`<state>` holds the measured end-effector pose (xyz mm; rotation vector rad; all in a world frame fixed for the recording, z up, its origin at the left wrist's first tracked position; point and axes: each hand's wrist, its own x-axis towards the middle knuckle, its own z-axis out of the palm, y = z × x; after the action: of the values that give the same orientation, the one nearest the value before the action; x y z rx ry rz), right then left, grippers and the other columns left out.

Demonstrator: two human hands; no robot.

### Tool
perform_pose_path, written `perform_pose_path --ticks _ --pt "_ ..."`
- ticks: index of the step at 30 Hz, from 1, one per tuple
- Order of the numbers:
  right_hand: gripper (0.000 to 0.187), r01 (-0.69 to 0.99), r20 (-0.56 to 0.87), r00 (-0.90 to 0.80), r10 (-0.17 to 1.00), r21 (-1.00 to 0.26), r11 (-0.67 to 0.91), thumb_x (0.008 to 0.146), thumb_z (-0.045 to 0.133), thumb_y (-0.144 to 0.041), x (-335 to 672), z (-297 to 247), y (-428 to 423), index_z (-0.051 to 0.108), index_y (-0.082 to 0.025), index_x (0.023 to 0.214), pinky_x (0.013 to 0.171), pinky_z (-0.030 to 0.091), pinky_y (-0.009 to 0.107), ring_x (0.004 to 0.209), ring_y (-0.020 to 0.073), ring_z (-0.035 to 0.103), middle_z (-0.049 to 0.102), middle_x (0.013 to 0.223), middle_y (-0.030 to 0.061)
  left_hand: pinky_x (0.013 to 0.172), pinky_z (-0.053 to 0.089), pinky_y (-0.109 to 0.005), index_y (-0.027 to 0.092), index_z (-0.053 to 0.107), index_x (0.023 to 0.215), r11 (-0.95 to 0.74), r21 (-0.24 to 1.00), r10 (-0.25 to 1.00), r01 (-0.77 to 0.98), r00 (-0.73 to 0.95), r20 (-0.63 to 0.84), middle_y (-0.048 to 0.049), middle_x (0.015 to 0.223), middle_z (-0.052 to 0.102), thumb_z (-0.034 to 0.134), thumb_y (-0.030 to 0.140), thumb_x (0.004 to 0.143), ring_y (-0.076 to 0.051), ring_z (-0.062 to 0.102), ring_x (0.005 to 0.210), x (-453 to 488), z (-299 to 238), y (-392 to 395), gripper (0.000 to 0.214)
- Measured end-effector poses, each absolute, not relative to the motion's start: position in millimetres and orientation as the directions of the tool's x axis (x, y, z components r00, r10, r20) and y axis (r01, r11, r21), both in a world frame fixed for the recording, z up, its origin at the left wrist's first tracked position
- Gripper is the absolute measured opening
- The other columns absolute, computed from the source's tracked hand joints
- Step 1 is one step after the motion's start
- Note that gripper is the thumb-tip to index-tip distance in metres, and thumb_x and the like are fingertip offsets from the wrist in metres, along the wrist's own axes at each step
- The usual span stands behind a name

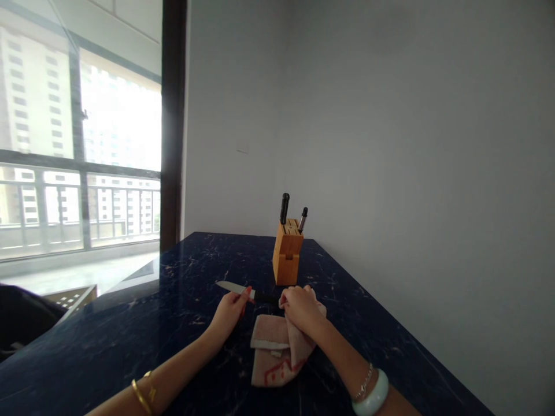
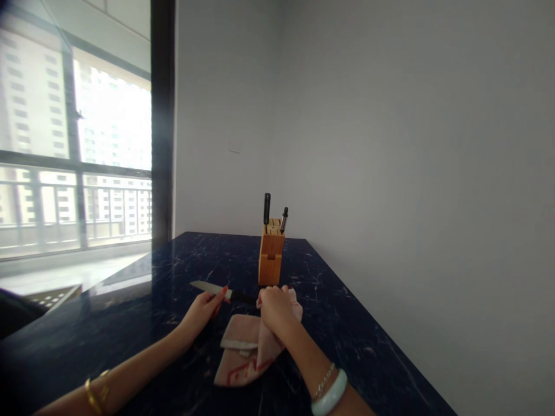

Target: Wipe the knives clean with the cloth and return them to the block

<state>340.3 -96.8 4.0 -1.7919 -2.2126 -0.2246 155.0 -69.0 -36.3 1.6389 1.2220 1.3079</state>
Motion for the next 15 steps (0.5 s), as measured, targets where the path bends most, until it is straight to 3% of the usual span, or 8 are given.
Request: perform_pose_path --ticks 4,15 --pt "0.015 0.934 0.39 -0.287 0.875 -0.09 0.347 0.071 0.046 -0.016 340 -1 -95 0.059 -0.022 0.072 0.071 0.021 0.027 0.081 0.0143 0.048 0.06 0.079 0.0002 0.039 0.026 -0.02 0.011 0.06 0.063 -0.303 0.915 0.952 0.267 0.054 0.3 0.0064 0.036 0.035 0.04 0.064 0.064 -0.008 0.033 0.035 157 -36 -70 0.057" --pt "0.009 0.86 0.512 -0.311 0.801 -0.207 0.466 0.075 0.046 -0.021 326 6 -105 0.056 -0.022 0.077 0.073 0.023 0.024 0.082 0.0128 0.047 0.058 0.082 -0.0012 0.039 0.026 -0.02 0.012 0.059 0.063 -0.322 0.904 0.946 0.281 0.115 0.302 0.0066 0.035 0.034 0.038 0.057 0.07 -0.008 0.032 0.035 164 -32 -80 0.05"
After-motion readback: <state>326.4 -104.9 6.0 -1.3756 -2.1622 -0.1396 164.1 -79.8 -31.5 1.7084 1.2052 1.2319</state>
